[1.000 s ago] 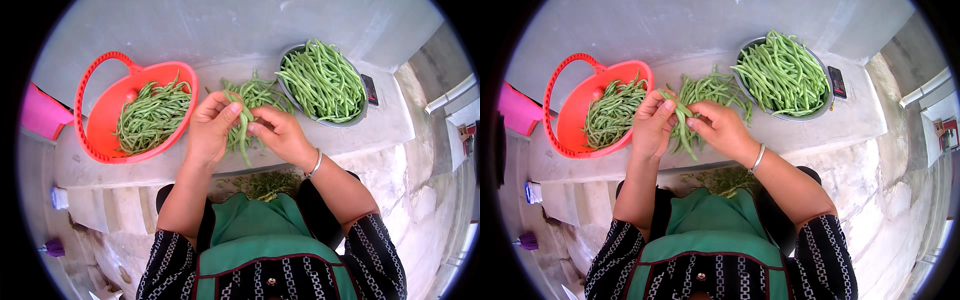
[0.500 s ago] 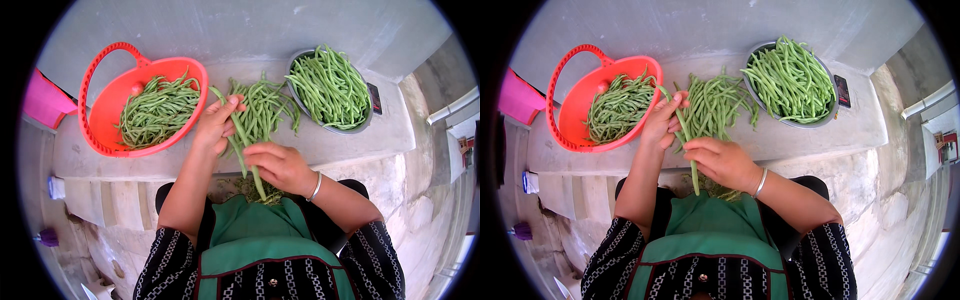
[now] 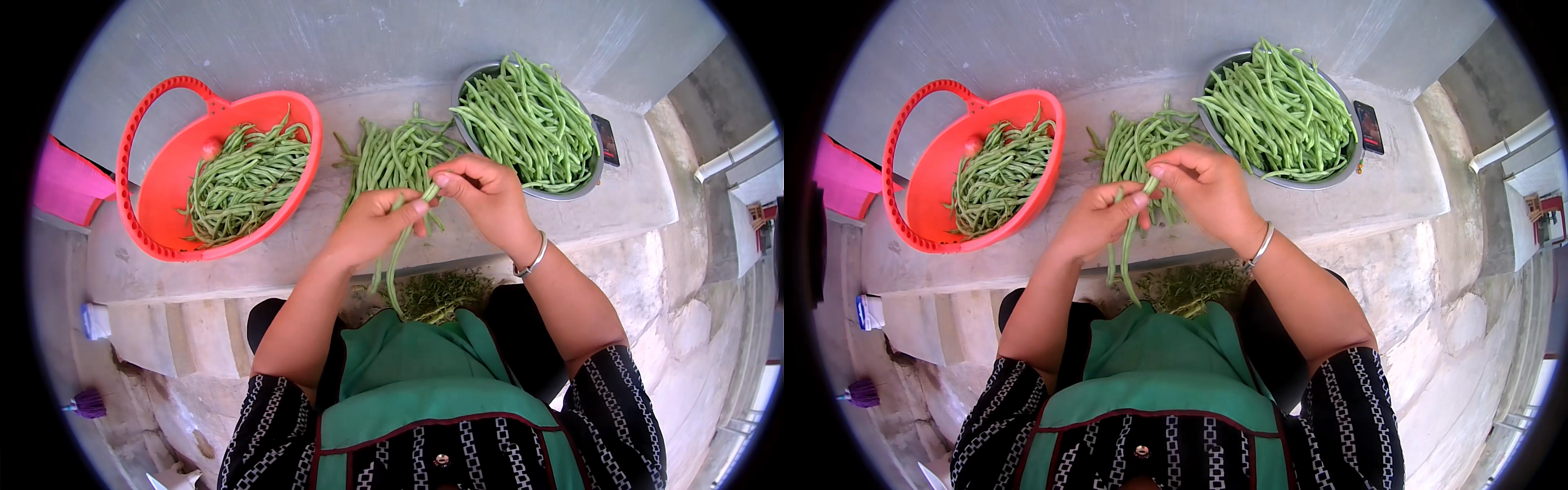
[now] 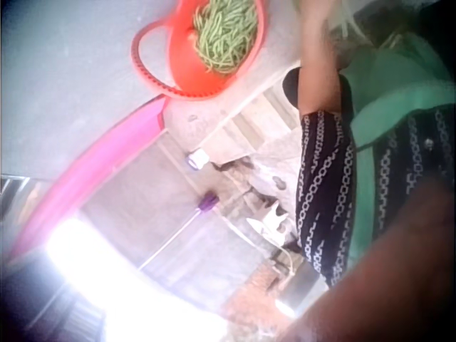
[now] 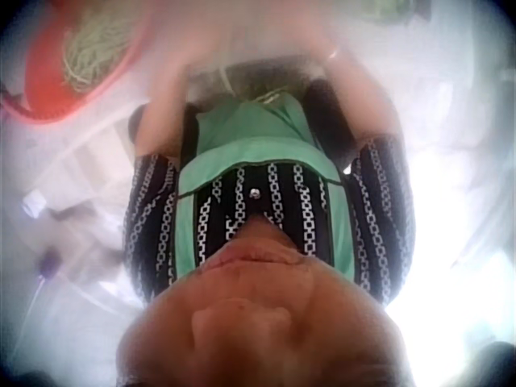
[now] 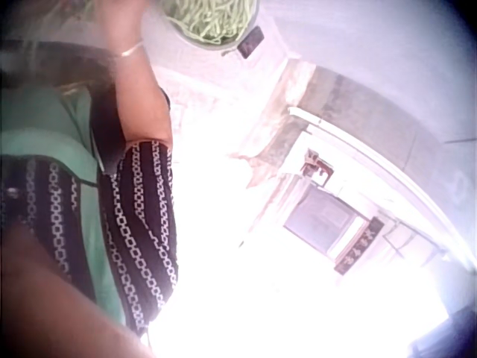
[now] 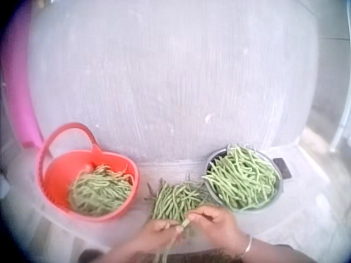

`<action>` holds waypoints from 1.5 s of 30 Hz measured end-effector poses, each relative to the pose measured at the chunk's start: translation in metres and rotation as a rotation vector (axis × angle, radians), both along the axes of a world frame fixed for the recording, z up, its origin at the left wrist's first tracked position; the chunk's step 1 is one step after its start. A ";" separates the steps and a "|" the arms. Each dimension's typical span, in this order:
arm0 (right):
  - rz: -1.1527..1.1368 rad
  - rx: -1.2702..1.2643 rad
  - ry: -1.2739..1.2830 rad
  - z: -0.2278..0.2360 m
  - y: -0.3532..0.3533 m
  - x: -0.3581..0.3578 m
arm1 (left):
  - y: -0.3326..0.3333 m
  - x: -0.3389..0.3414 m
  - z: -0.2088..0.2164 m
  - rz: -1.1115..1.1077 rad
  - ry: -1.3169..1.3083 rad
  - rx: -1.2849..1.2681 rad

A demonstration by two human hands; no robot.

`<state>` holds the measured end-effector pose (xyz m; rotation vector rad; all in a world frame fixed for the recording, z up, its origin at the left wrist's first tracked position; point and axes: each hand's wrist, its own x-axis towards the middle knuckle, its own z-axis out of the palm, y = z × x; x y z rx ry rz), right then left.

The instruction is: The person sits and trims the ends off green beans by hand, placing the trimmed beans into a red basket and the discarded ends onto the floor. They repeatedly pick up beans from a pile on the floor and a metal bowl, snap off the tips, and sort the pieces.

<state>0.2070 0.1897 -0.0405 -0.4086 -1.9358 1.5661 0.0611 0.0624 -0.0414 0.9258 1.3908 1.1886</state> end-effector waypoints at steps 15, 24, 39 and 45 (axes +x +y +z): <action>-0.021 0.825 -0.083 -0.002 -0.009 0.012 | 0.035 -0.053 -0.015 0.299 -0.010 -0.015; 0.451 0.821 -0.330 -0.039 -0.023 0.019 | 0.051 -0.059 -0.007 0.330 0.357 0.125; -0.048 -0.193 -0.008 0.009 0.021 -0.006 | 0.000 -0.026 -0.002 -0.219 -0.113 0.094; 0.098 -0.363 -0.110 0.004 0.007 -0.009 | 0.006 -0.023 -0.001 0.207 -0.506 0.271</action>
